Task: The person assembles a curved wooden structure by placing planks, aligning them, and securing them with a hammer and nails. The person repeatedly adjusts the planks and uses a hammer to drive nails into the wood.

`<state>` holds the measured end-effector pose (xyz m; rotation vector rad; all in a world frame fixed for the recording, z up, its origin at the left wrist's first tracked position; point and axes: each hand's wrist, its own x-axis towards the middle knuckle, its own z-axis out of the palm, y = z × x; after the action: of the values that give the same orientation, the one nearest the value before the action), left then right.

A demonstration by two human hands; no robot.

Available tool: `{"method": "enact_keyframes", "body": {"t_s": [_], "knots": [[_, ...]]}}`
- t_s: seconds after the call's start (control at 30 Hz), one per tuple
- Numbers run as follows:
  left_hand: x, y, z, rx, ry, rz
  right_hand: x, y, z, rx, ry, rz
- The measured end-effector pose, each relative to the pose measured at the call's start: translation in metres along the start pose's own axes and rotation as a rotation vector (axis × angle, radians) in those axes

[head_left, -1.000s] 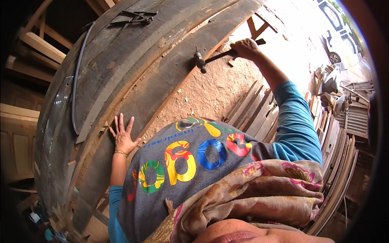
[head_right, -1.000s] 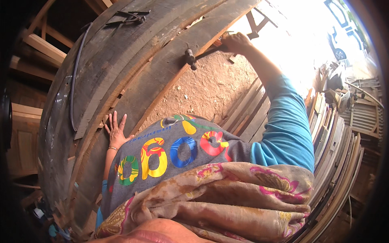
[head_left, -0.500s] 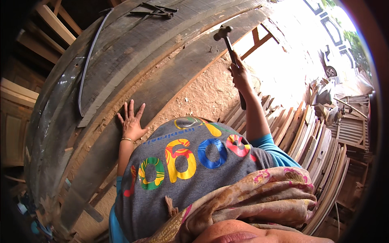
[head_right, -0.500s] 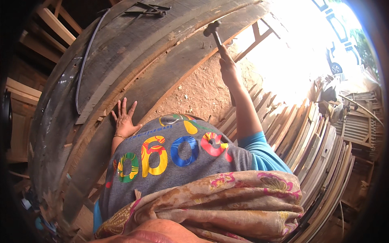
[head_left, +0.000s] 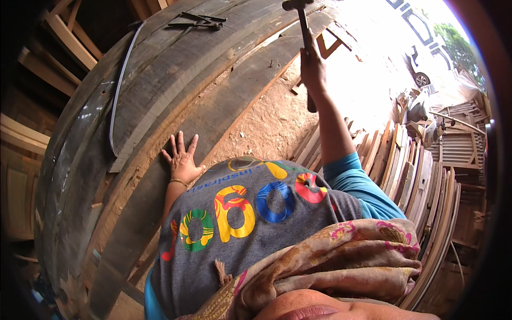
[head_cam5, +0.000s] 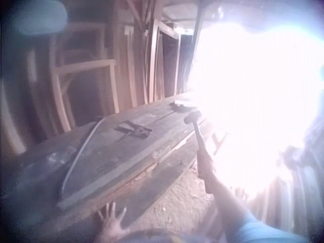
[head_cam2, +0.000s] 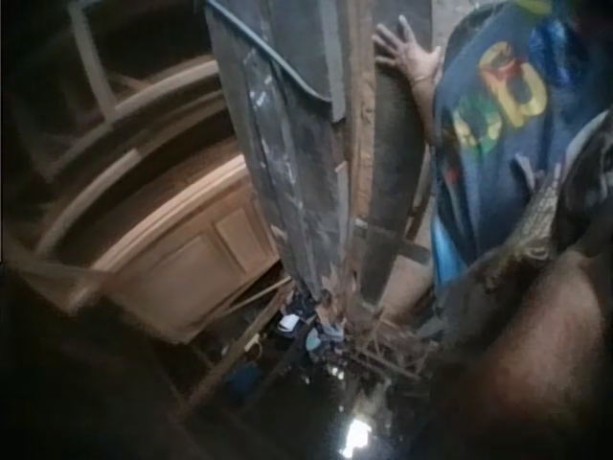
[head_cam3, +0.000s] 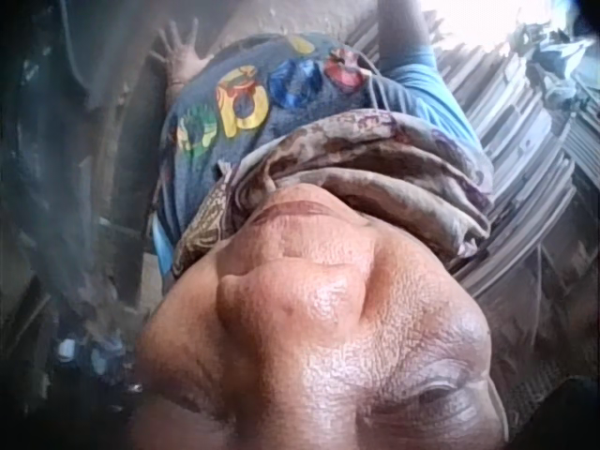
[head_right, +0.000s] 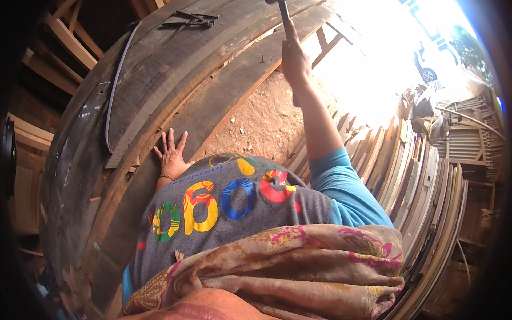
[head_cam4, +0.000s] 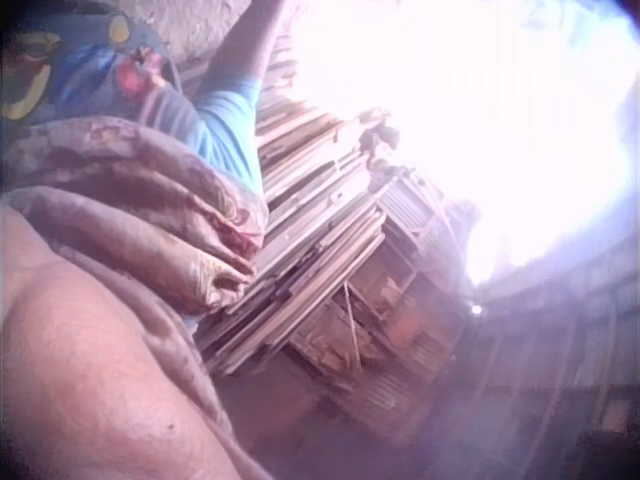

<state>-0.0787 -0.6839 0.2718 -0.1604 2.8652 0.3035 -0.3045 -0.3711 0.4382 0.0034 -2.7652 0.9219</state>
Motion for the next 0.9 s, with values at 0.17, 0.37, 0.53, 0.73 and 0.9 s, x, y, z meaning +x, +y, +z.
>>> {"method": "enact_keyframes", "body": {"t_s": [0.17, 0.37, 0.53, 0.73, 0.9], "knots": [[0.008, 0.006, -0.005, -0.025, 0.032, 0.039, 0.023, 0.097, 0.063, -0.004, -0.239, 0.134], [0.0, 0.001, -0.002, -0.009, 0.008, 0.011, 0.017, 0.017, 0.011, 0.275, -0.144, 0.005], [0.003, 0.002, 0.001, -0.011, 0.007, 0.018, -0.009, 0.029, 0.031, 0.029, 0.097, -0.077], [0.002, 0.002, 0.002, -0.019, 0.038, 0.028, 0.016, 0.084, 0.048, 0.201, -0.308, 0.338], [0.0, 0.001, 0.002, 0.016, 0.02, 0.009, 0.007, 0.024, -0.007, 0.303, 0.098, -0.101]]}}
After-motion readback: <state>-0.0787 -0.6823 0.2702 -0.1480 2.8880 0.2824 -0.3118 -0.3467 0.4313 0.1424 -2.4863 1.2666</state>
